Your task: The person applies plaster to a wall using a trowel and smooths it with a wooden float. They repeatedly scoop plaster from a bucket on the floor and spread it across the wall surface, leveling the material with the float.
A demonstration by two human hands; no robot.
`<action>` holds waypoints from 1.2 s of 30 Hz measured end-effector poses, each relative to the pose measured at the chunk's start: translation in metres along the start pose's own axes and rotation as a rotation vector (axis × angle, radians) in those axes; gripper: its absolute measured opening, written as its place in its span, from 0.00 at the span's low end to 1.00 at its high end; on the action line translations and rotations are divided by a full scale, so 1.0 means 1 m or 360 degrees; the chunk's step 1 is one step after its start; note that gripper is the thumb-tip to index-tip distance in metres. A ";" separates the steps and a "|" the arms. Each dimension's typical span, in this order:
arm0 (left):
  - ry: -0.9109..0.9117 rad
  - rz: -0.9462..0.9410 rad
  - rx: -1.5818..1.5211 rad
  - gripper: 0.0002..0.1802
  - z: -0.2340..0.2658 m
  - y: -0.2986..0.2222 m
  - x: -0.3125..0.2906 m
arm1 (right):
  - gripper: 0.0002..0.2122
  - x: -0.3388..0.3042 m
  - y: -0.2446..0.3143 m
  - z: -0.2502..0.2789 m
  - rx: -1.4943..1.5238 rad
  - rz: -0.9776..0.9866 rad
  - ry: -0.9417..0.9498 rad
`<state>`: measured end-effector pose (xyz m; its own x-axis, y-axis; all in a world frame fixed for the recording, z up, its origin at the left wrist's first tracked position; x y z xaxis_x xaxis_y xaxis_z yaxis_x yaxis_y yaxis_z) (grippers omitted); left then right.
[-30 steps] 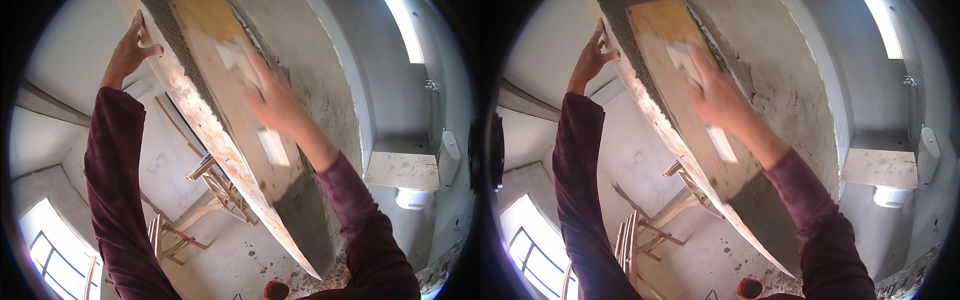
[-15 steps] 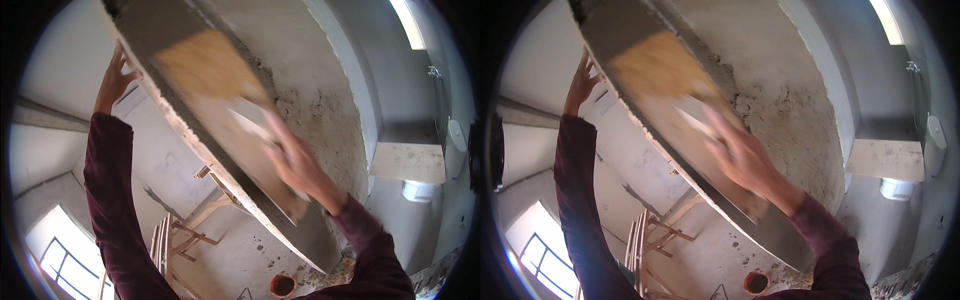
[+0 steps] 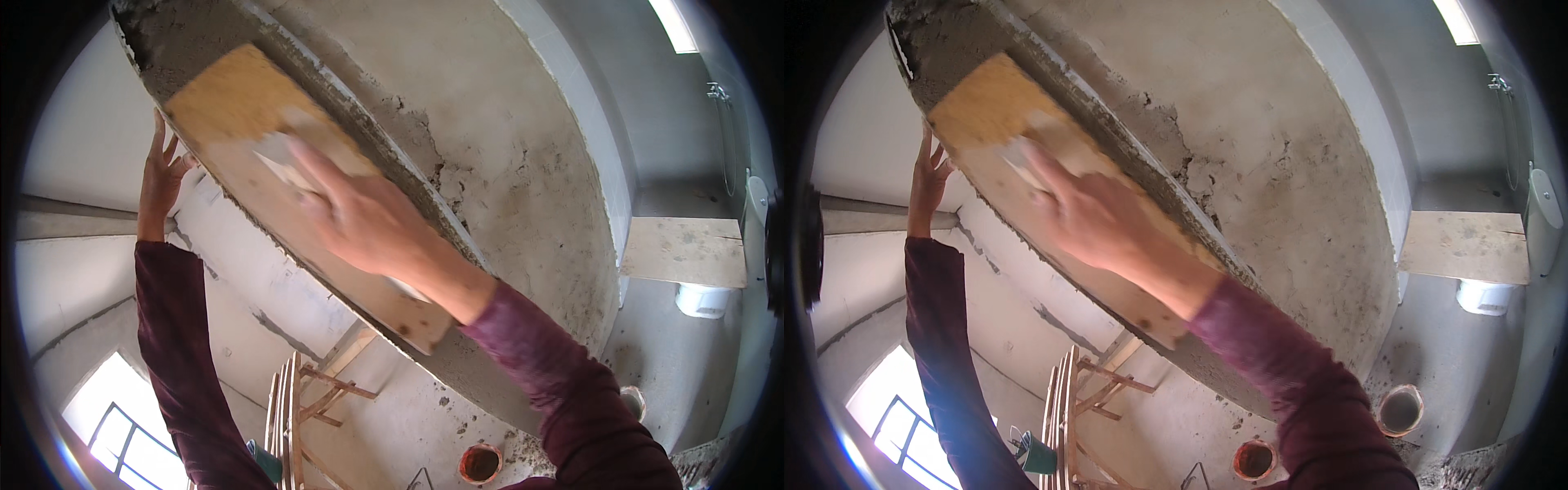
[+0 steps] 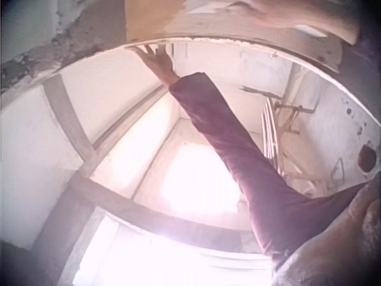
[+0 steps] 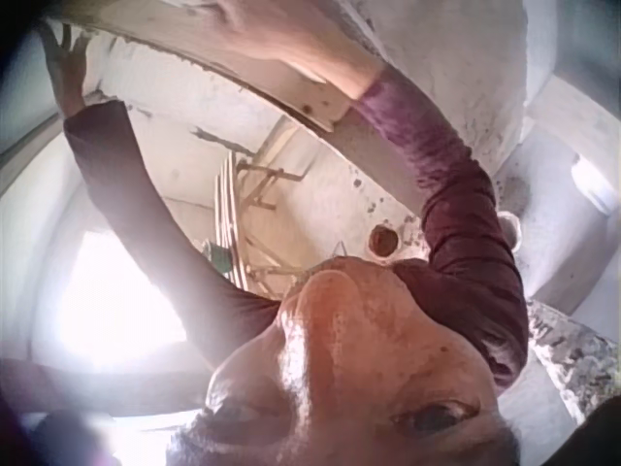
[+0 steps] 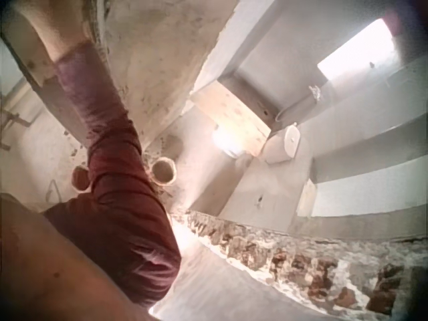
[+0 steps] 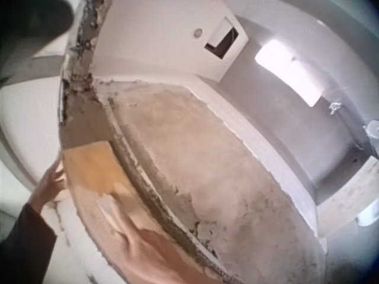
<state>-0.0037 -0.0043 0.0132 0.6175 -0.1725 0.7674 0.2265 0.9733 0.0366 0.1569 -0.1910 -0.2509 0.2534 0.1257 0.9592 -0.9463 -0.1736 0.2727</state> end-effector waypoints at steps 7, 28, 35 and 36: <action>-0.0058 0.0157 -0.0194 0.77 -0.025 -0.005 -0.003 | 0.30 -0.195 -0.077 -0.007 0.0059 -0.0157 0.0192; -0.0035 0.0116 -0.0134 0.77 -0.026 -0.013 -0.001 | 0.27 0.138 0.020 -0.016 -0.0163 0.0131 -0.0516; -0.0015 0.0155 -0.0069 0.78 -0.004 0.003 -0.006 | 0.28 -0.036 -0.018 -0.003 -0.0011 0.0010 0.0155; -0.0023 0.0171 -0.0079 0.79 -0.003 0.000 -0.004 | 0.29 -0.073 -0.030 -0.006 0.0052 -0.0029 0.0175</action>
<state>-0.0041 -0.0043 0.0087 0.6292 -0.0647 0.7745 0.1965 0.9774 -0.0780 0.1652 -0.1888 -0.3294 0.2451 0.2352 0.9405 -0.9342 -0.2019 0.2940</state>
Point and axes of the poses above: each hand's wrist, its own x-axis towards the middle knuckle, its own z-axis out of the back of the hand, y = z × x, the point moved 3 cm from there along x, towards the middle knuckle, and after that the axes turned 14 degrees about -x, right-handed, at the moved point
